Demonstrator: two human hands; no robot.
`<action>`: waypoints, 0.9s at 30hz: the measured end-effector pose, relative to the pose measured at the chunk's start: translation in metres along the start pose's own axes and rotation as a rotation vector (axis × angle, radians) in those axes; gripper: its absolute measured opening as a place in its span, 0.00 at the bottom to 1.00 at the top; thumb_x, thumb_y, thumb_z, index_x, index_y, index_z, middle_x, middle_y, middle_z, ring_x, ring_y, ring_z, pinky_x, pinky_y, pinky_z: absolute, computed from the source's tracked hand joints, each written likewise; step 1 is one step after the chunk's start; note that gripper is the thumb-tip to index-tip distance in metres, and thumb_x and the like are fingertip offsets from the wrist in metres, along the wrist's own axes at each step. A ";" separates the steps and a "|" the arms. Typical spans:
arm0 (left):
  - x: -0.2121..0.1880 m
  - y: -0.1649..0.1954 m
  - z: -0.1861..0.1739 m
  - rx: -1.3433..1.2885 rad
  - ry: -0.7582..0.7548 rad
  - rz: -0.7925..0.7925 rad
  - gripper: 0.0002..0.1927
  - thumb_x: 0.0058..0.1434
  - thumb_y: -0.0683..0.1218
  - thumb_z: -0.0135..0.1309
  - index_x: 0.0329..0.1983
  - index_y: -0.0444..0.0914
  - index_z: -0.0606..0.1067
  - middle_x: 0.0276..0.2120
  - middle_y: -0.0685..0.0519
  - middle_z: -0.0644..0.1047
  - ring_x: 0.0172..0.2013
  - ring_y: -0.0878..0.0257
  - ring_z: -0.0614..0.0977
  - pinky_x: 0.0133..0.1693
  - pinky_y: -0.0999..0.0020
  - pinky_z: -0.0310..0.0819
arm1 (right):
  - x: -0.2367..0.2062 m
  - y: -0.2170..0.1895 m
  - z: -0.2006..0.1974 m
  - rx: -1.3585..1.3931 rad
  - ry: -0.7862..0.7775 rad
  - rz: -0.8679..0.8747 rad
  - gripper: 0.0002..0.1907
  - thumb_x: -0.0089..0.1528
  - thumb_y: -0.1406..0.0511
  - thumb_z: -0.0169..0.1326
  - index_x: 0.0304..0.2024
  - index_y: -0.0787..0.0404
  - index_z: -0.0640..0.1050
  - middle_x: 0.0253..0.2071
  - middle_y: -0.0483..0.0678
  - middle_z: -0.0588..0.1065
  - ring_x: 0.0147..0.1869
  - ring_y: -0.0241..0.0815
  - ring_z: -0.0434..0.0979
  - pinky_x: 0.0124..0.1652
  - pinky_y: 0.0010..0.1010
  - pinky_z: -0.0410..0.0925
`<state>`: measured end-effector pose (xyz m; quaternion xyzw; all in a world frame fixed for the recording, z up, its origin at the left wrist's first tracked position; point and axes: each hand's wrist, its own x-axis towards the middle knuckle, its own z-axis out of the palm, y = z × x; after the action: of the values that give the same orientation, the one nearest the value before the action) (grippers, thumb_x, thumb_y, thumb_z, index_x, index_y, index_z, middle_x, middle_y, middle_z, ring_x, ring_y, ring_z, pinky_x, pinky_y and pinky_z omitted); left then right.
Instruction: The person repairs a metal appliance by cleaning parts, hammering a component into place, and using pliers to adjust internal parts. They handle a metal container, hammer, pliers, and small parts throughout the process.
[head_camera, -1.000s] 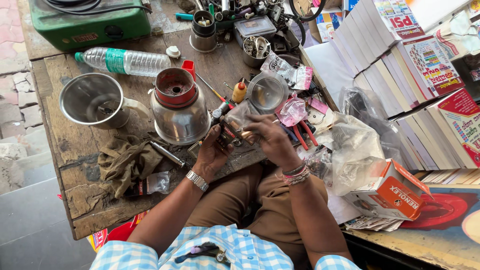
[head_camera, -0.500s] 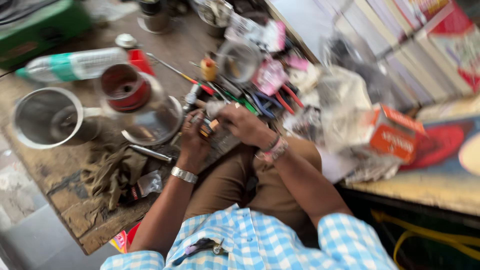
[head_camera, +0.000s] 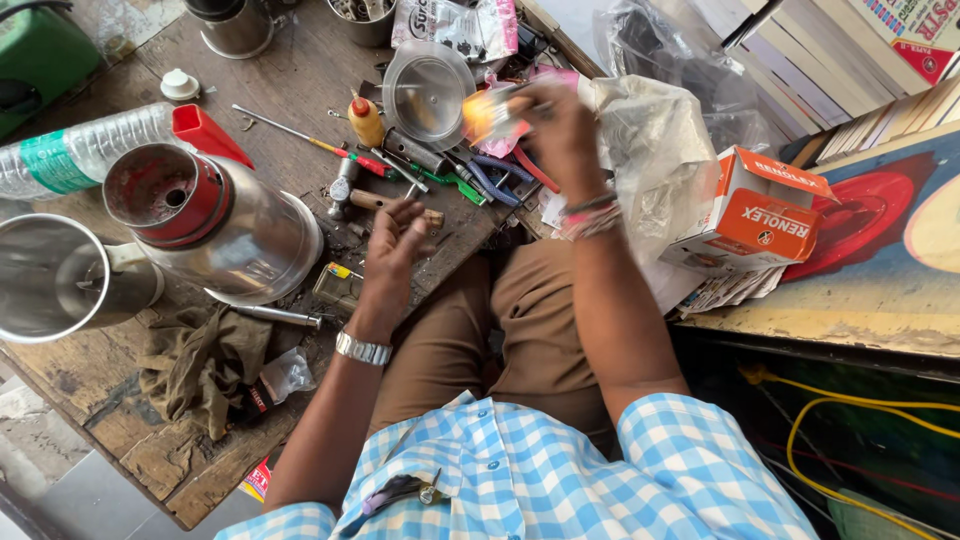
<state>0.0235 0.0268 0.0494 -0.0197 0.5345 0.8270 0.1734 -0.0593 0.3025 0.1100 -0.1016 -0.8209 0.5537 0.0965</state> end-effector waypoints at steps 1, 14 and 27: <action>-0.004 -0.005 -0.002 0.064 -0.020 -0.007 0.23 0.69 0.48 0.54 0.65 0.37 0.67 0.55 0.52 0.76 0.51 0.65 0.78 0.47 0.69 0.77 | 0.020 0.012 -0.019 -0.118 0.115 -0.104 0.07 0.65 0.66 0.62 0.45 0.61 0.83 0.39 0.49 0.81 0.32 0.34 0.78 0.26 0.24 0.70; -0.077 0.011 -0.006 0.699 0.003 0.318 0.13 0.66 0.45 0.60 0.50 0.33 0.78 0.53 0.46 0.79 0.55 0.59 0.78 0.55 0.66 0.71 | 0.007 0.042 -0.067 -0.811 0.083 -0.056 0.11 0.62 0.62 0.65 0.41 0.63 0.83 0.40 0.60 0.80 0.45 0.61 0.81 0.46 0.49 0.71; -0.112 0.124 -0.054 0.887 0.809 1.042 0.34 0.65 0.53 0.69 0.67 0.42 0.65 0.50 0.44 0.77 0.48 0.58 0.80 0.50 0.61 0.79 | -0.070 -0.204 0.087 -0.188 -0.391 -0.910 0.07 0.65 0.68 0.67 0.43 0.61 0.81 0.38 0.44 0.78 0.41 0.34 0.78 0.45 0.29 0.70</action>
<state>0.0819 -0.0967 0.1590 0.0047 0.7760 0.4402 -0.4517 -0.0280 0.1314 0.2639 0.3638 -0.8311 0.3879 0.1629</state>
